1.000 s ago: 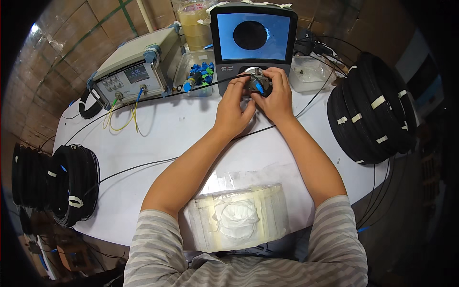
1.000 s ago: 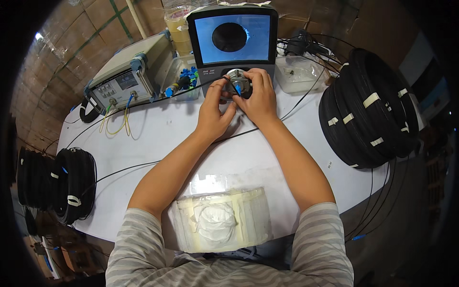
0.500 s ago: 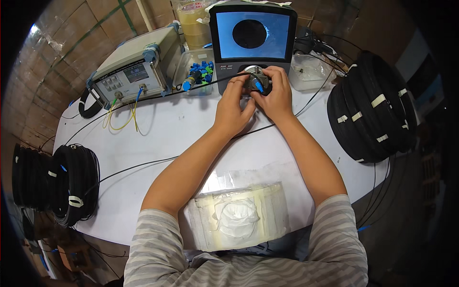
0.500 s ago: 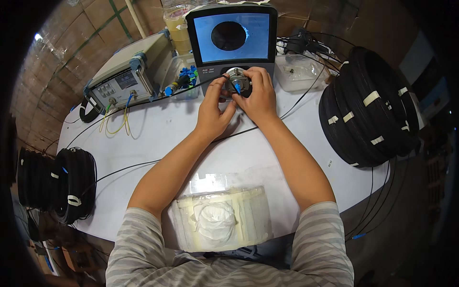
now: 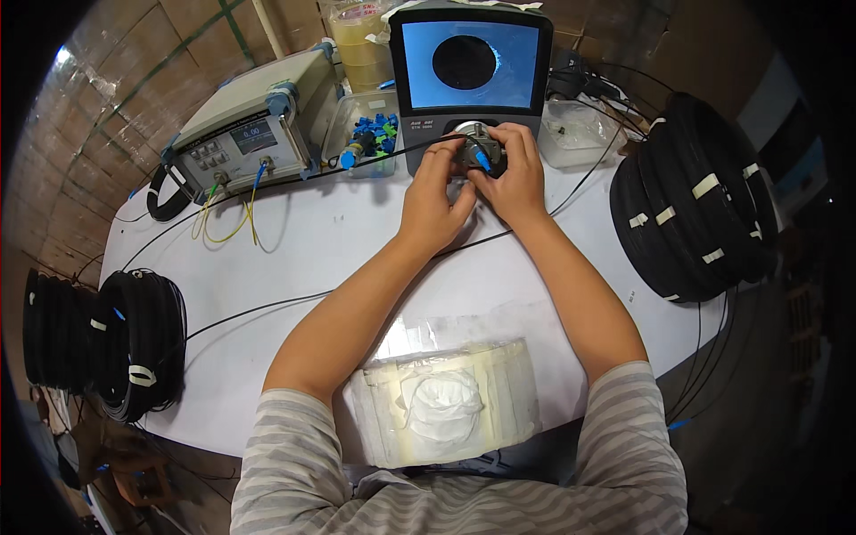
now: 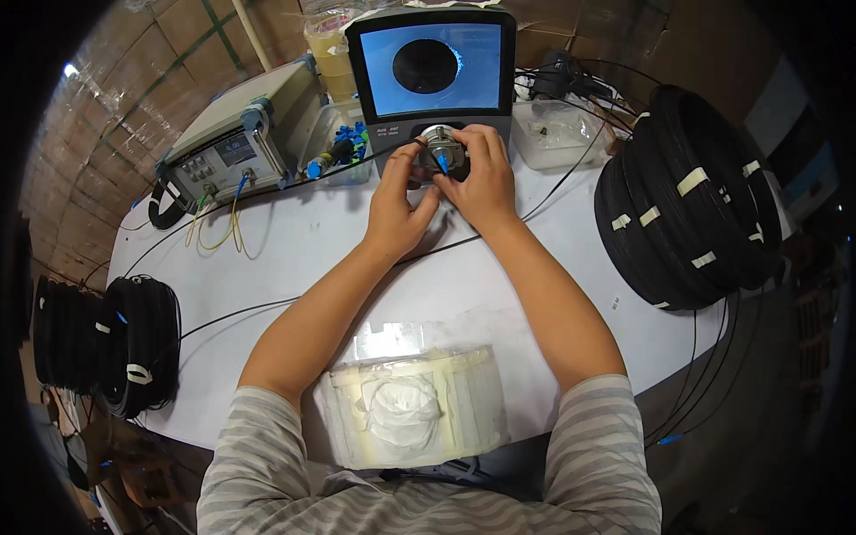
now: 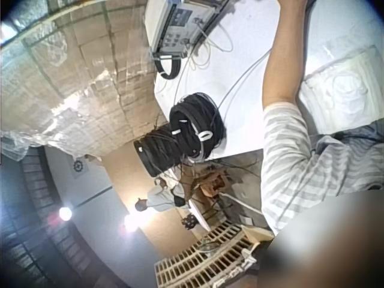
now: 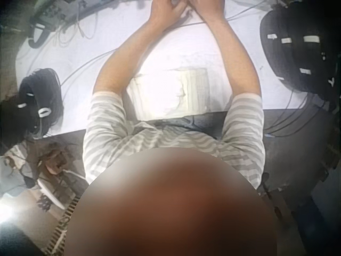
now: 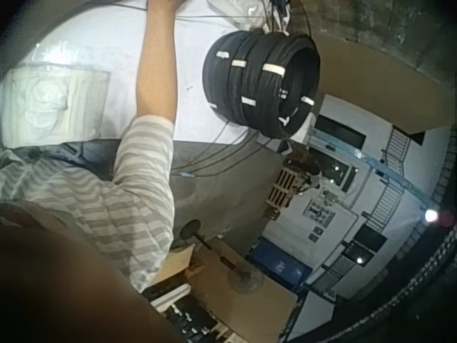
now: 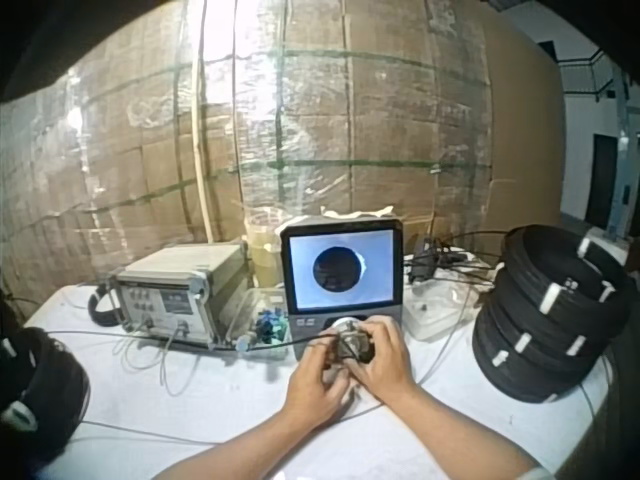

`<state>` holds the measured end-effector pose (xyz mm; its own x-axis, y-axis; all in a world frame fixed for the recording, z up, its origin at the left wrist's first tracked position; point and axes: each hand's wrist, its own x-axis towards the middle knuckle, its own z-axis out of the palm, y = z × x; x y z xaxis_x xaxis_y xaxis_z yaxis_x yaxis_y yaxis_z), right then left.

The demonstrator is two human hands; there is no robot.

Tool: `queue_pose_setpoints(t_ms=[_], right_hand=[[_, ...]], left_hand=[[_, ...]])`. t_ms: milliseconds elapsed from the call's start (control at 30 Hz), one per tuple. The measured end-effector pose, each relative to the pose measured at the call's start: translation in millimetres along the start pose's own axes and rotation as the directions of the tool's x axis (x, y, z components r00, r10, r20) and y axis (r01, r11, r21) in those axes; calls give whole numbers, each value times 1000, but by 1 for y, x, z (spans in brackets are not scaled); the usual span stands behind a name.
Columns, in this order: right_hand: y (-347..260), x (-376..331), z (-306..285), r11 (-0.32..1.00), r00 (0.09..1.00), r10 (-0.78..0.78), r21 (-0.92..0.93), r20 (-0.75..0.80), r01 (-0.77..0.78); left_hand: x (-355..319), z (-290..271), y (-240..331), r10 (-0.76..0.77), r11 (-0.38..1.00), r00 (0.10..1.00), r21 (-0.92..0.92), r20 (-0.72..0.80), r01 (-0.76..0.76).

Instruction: Inspecting and testing cable connectors using a fiber optic microscope and testing device.

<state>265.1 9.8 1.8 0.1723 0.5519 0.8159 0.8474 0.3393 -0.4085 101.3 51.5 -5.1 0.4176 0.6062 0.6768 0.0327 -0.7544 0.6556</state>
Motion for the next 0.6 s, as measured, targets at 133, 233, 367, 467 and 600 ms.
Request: queue_pose_setpoints(t_ms=[133,233,367,467,600], right_hand=[[0,-1,0,1000,1000,6,-5,2,-6],[0,-1,1,1000,1000,13,-7,0,-13],[1,-1,0,1000,1000,13,4,-1,-13],[0,0,0,1000,1000,10,1,0,-10],[1,-1,1,1000,1000,15,2,4,-15]], left_hand=[[0,-1,3,-27,1000,1000,-2,7,27],[0,0,1,5,1000,1000,-14,-8,-5],[0,0,3,-29,999,1000,16,-4,29],[-1,0,3,-17,1000,1000,8,-11,17],[0,0,3,-20,1000,1000,-5,-4,20]])
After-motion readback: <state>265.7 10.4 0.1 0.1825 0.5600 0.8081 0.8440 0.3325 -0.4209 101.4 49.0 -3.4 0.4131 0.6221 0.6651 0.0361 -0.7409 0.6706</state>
